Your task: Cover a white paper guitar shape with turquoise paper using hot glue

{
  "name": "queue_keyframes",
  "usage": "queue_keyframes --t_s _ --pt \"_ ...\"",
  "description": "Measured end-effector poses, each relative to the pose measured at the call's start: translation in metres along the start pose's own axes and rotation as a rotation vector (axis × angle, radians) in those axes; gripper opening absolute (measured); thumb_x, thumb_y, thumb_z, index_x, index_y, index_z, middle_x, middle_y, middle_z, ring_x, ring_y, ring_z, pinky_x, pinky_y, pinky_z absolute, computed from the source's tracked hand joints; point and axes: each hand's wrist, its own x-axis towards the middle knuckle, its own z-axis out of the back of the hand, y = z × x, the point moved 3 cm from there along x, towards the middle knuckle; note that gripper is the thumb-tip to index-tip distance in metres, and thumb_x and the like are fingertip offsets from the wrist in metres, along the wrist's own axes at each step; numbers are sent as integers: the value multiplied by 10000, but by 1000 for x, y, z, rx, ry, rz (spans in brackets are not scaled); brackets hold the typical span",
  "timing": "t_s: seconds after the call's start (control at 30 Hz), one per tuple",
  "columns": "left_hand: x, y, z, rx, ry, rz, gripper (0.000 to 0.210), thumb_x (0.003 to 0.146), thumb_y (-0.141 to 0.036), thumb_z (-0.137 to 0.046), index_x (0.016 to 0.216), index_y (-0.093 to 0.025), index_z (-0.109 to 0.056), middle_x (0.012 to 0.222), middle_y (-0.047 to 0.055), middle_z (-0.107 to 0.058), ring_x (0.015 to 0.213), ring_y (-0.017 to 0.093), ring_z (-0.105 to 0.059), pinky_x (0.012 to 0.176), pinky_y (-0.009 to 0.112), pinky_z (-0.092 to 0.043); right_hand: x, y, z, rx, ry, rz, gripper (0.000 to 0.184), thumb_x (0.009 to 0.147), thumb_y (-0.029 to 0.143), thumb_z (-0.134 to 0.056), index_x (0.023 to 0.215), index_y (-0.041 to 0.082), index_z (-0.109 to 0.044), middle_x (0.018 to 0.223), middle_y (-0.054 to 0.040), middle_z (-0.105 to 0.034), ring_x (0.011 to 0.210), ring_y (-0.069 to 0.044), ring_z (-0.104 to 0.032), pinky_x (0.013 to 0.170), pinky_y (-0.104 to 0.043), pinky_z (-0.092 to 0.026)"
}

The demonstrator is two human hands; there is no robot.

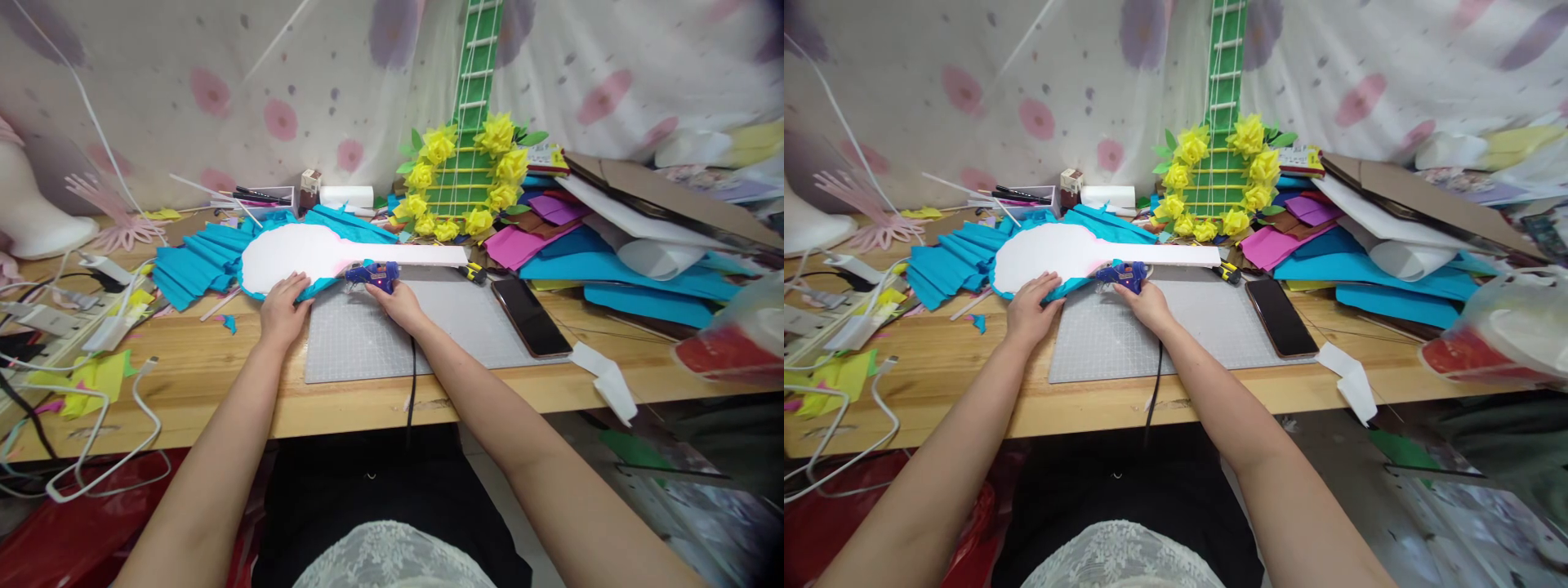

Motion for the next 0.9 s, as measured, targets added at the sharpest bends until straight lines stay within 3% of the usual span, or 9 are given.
queue_keyframes --t_s 0.37,0.5,0.6,0.73,0.9 --pt "1 -1 1 25 5 -5 349 832 -330 -520 1151 -219 -611 1258 78 -605 1239 224 -498 1047 440 -380 -3 -1 4 75 -41 -3 424 743 546 -615 922 165 -659 796 -88 -697 799 -231 -646 681 -300 -472" --pt "2 -5 6 59 -38 -13 358 873 -348 -466 1175 -205 -595 1262 87 -601 1243 226 -494 1055 438 -363 -7 4 28 75 -62 161 438 701 510 -662 958 154 -675 877 -70 -703 833 -224 -637 736 -313 -469" --pt "3 -7 11 69 -94 -3 384 900 -358 -424 1214 -192 -568 1272 99 -593 1246 222 -490 1059 422 -361 -8 4 55 8 40 278 429 650 470 -712 947 162 -695 861 -45 -696 832 -219 -626 751 -316 -463" --pt "3 -7 17 80 -161 14 412 915 -367 -395 1250 -177 -540 1296 113 -572 1252 218 -485 1056 407 -367 2 -16 92 -71 10 128 441 606 475 -734 890 139 -699 786 -60 -679 734 -205 -612 685 -320 -464" --pt "3 -9 17 78 -154 19 415 915 -373 -397 1251 -177 -540 1291 118 -574 1247 225 -490 1058 412 -366 20 -42 109 -75 -227 -45 445 642 466 -703 918 119 -675 817 -107 -689 759 -228 -629 689 -336 -471"
